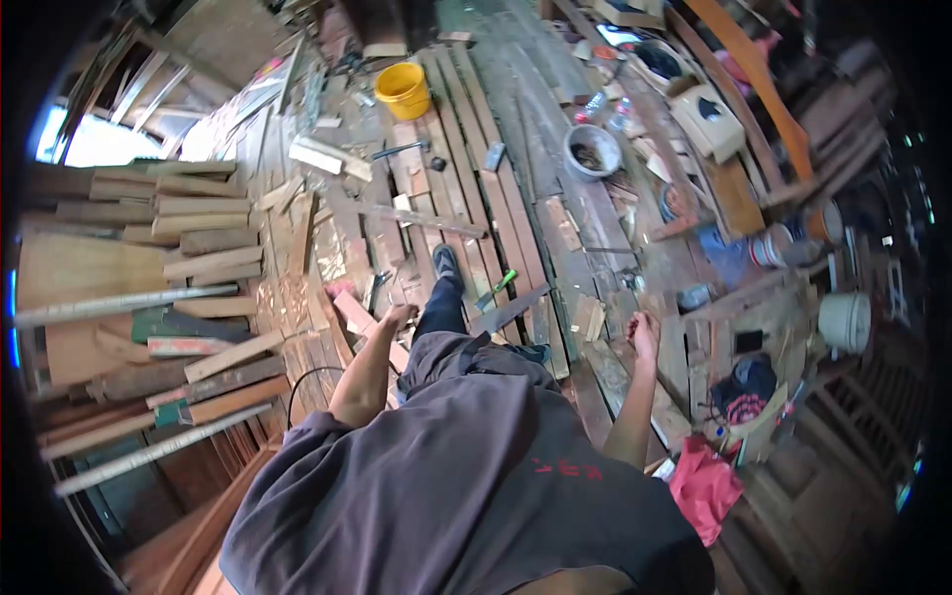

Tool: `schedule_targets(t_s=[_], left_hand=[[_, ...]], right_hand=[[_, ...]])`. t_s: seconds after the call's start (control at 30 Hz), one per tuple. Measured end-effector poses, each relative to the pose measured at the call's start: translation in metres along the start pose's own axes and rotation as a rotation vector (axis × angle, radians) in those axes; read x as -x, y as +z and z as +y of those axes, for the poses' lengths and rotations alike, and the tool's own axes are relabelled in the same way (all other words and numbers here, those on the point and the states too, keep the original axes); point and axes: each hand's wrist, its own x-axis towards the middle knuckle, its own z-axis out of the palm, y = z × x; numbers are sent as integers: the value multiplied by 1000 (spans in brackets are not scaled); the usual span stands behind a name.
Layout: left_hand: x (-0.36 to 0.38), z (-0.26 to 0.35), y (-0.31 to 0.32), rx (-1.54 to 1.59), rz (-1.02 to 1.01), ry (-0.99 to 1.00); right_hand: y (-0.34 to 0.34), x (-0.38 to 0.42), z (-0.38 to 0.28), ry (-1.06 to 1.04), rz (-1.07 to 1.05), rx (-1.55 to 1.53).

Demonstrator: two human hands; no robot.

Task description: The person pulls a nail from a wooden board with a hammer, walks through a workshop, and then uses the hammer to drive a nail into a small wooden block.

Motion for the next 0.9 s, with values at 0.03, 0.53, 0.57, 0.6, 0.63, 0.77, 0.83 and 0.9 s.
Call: schedule_targets(t_s=[0.03,0.53,0.57,0.6,0.63,0.77,0.83,0.9], left_hand=[[-4,12,4,0,-8,12],[-9,293,19,-73,-721,431],[2,303,6,-72,-655,466],[-4,308,-1,-24,-629,482],[-13,307,-5,25,-607,492],[-17,311,-36,297,-511,584],[-20,313,-50,379,-480,602],[-24,311,-62,459,-471,597]], right_hand=[[13,-3,-4,4,-3,5],[355,-53,-99,210,-457,122],[382,-55,-109,201,-475,125],[406,-55,-117,196,-491,128],[428,-53,-129,202,-507,154],[487,-54,-159,167,-741,197],[506,-54,-168,185,-817,221],[523,-59,-175,175,-901,271]])
